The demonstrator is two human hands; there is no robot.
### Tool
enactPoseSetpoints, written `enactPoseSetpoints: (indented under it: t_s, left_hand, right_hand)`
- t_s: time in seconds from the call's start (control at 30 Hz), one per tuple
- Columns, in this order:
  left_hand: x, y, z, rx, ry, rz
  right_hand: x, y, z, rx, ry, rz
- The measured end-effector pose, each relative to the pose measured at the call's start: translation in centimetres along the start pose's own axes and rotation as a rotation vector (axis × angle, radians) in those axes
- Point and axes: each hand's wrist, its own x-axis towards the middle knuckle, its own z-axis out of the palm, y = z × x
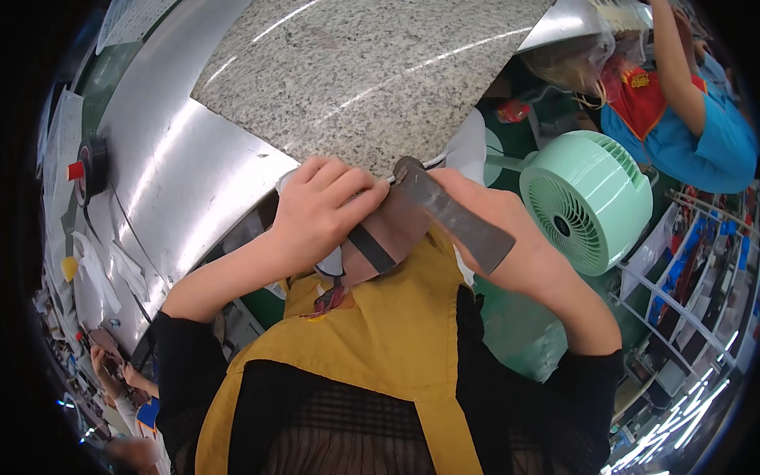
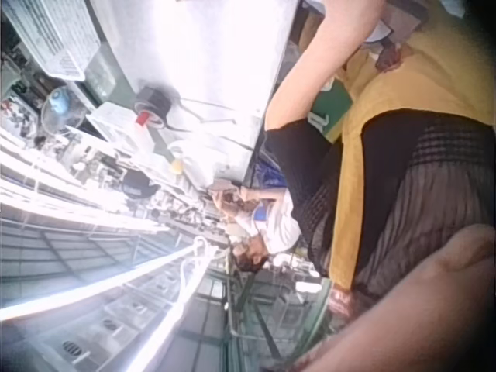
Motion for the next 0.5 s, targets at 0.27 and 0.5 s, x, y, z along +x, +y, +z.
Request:
enactPoseSetpoints:
  t_s: [0.27,0.5]
  left_hand:
    - [-0.4,0.0,-0.2,-0.006,-0.01,-0.007]
    - [-0.6,-0.2,0.1,0.01,0.049,-0.002]
  right_hand:
    - [0.2,0.1,0.3,-0.014,-0.017,-0.05]
    - [0.4,-1.3,0.5,-0.137,-0.036,-0.063]
